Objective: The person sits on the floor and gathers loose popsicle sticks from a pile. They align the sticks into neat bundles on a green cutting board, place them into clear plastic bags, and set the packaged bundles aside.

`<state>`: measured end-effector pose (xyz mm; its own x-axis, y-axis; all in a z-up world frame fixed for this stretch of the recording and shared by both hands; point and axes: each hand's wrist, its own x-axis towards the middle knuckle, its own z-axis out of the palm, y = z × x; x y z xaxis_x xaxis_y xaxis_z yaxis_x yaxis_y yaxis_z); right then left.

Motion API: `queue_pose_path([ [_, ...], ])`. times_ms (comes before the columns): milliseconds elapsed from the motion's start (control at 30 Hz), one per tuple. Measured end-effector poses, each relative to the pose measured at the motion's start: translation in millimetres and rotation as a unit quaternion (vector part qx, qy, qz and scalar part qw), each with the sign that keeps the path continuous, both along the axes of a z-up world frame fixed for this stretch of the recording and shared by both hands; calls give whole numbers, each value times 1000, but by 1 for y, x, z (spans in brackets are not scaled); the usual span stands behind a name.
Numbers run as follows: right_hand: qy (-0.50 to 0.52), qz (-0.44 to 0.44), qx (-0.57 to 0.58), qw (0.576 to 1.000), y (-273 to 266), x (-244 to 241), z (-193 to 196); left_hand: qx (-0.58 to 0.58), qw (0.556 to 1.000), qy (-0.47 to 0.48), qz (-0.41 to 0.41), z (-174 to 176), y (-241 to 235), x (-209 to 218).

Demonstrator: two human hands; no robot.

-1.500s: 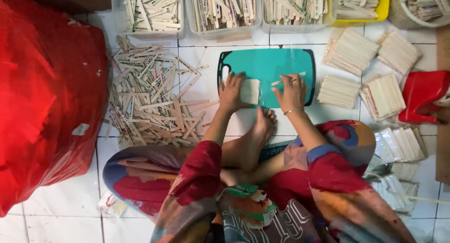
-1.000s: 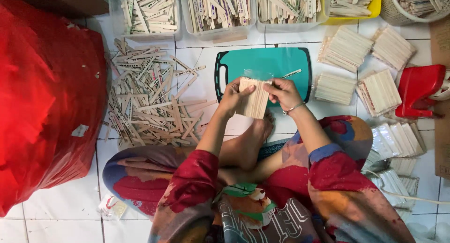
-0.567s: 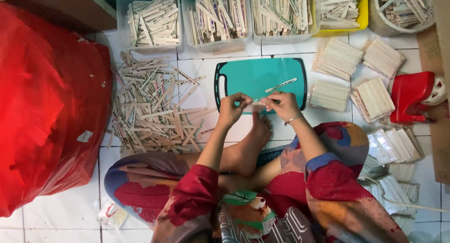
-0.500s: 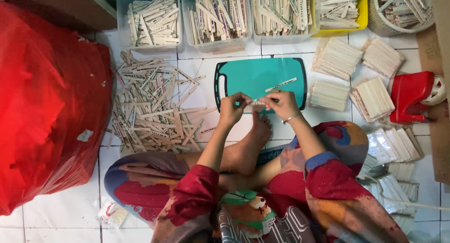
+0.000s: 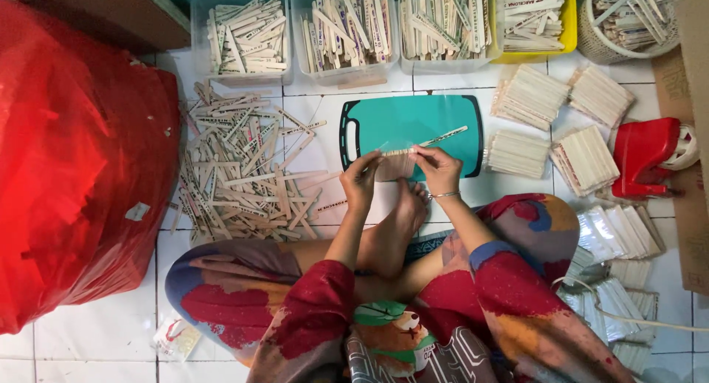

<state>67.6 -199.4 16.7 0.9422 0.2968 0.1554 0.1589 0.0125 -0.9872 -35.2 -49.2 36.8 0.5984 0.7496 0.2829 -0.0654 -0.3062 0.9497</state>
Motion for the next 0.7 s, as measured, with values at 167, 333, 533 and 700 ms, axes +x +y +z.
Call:
queue_pose_path([
  [167,-126,57,-63,988,-7,9,34,-8,996,-1,-90,8,12,-3],
  [333,-124,122,-107,979,-10,17,49,-197,970,15,-145,-7,22,2],
  [533,104,189,-74,974,-19,38,26,-426,878,118,-185,11,28,10],
  [700,-139,248,-183,941,-16,42,75,-145,961,58,-229,27,29,11],
])
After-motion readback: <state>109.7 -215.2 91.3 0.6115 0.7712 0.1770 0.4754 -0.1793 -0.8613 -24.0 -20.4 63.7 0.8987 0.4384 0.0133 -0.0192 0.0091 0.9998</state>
